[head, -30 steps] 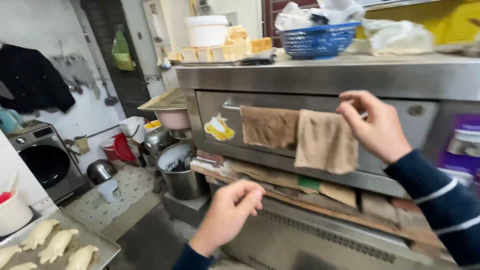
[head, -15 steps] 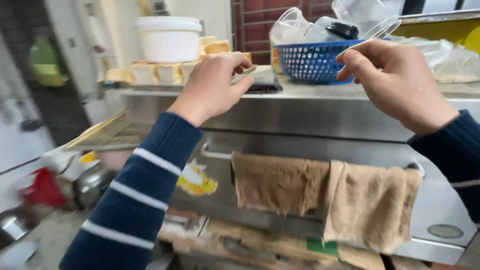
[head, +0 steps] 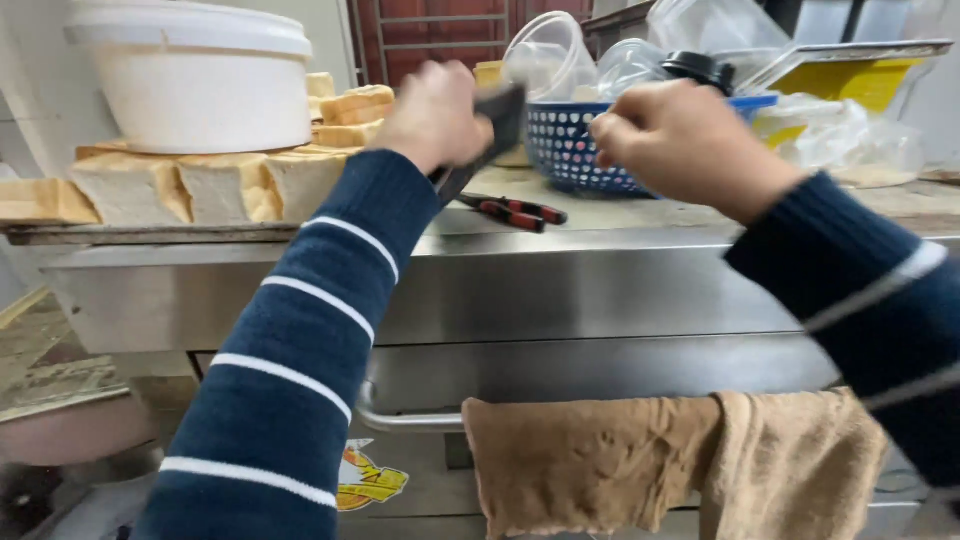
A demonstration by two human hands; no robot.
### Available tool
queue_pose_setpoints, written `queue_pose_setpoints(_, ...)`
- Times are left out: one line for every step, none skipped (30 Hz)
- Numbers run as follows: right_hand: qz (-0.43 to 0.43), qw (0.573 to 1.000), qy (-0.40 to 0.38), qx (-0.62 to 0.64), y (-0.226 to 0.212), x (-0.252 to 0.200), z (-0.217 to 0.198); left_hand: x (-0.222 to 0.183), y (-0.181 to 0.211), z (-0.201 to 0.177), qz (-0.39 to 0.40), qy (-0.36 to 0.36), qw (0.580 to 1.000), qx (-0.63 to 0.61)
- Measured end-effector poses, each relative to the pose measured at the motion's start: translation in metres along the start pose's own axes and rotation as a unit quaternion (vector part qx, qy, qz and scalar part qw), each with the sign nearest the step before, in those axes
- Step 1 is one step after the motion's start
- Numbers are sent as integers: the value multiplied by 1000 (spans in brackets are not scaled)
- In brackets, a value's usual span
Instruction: Assembling pastries by placing ham on dough, loading trays into an oven, and frying donuts in a pan using sticks.
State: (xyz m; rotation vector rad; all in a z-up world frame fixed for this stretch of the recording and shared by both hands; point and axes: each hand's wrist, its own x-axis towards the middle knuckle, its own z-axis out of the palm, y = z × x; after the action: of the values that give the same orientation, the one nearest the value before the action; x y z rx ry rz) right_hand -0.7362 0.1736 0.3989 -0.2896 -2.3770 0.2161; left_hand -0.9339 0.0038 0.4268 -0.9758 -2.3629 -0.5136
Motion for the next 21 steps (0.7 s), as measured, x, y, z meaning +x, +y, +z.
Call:
queue_pose_setpoints(-2,1000,-1,3,-9,11,15,9,-15,-3,-3,0,1000,3)
queue_pose_setpoints(0,997,-64,-49,-19,23,28,20,-28,-7,5,75,997,-6)
queue_pose_setpoints(3,987,-126,-102,-28,35,40,30,-40,-13,12,149,989,-14)
queue_pose_setpoints(0,987,-125,-98,-37,43,54,27,-44,-23,11,150,989,-10)
queue_pose_setpoints(1,974,-172,-148,-47,50,69,24,-48,-32,21,172,985,-12)
queue_pose_setpoints(0,955,-219,-200,-56,57,83,19,-52,-41,30,193,981,-15)
queue_pose_setpoints(-3,955,-219,-198,-60,63,93,11,-54,-47,27,194,980,-12)
queue_pose_setpoints(4,939,-263,-221,-64,68,104,2,-55,-53,59,206,976,-32)
queue_pose_setpoints(11,920,-307,-243,-69,72,115,-7,-56,-58,90,218,970,-53)
queue_pose_setpoints(8,920,-307,-242,-69,74,117,-9,-58,-60,88,219,970,-50)
queue_pose_setpoints(1,920,-308,-241,-68,75,118,-12,-60,-61,105,225,968,-45)
queue_pose_setpoints(-8,920,-308,-241,-68,78,119,-13,-61,-63,121,233,964,-40)
queue_pose_setpoints(-10,921,-306,-242,-65,77,116,-14,-58,-63,119,235,964,-39)
queue_pose_setpoints(-22,923,-303,-237,-62,74,114,-15,-54,-62,109,229,967,-24)
queue_pose_setpoints(-33,924,-301,-233,-58,72,112,-17,-50,-60,98,223,970,-9)
queue_pose_setpoints(-33,924,-300,-234,-46,72,110,-17,-45,-56,98,225,969,-9)
queue_pose_setpoints(-66,930,-276,-233,-33,73,108,-16,-40,-52,98,227,969,16)
queue_pose_setpoints(-98,935,-251,-232,-19,73,105,-15,-34,-48,98,230,967,39)
queue_pose_setpoints(-97,935,-249,-235,-13,62,82,-10,-33,-37,99,232,967,37)
queue_pose_setpoints(-60,950,-220,-215,-5,50,60,-4,-31,-26,98,231,965,80)
queue_pose_setpoints(-22,962,-191,-195,2,38,38,2,-29,-14,96,229,961,122)
